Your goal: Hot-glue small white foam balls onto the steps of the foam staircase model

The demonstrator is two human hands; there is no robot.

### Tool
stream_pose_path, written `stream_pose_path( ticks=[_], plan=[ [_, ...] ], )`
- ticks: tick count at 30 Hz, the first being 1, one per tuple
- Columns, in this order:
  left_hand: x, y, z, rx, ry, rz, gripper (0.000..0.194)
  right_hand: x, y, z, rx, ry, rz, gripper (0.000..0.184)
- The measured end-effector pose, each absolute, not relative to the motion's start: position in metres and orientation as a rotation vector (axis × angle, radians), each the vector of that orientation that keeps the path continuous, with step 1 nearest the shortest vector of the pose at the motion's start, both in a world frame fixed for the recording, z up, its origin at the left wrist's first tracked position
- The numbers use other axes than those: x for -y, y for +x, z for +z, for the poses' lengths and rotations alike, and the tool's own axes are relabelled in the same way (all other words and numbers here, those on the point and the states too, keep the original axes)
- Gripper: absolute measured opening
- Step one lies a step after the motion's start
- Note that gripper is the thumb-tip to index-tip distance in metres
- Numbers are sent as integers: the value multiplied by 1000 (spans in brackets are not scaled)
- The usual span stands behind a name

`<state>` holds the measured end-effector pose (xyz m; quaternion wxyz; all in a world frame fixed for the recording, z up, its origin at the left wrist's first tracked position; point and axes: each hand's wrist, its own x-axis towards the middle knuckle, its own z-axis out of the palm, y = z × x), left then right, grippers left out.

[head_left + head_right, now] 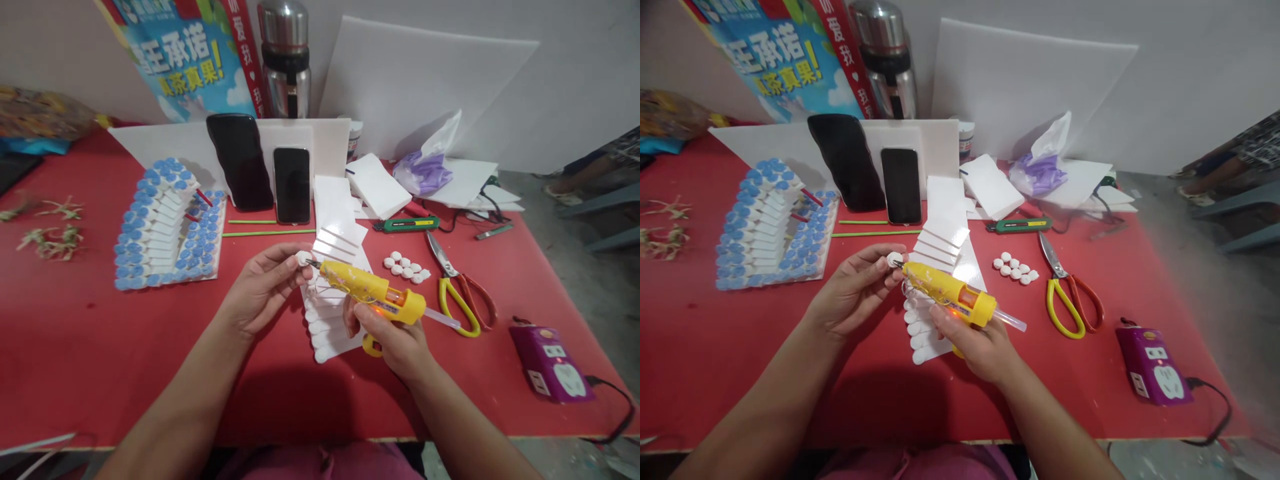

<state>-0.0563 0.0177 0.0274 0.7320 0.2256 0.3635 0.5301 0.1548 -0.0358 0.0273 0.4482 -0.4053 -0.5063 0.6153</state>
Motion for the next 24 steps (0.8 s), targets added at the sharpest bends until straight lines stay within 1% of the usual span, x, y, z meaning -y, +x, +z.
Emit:
stream_pose_path(
  ticks=[18,24],
  plan=[
    [-16,-58,26,-789,458,1171,31,35,156,24,1322,-1101,1479,48],
    [-17,-57,24,-801,448,1190,29,37,158,19,1292,-1140,1504,49]
  ],
)
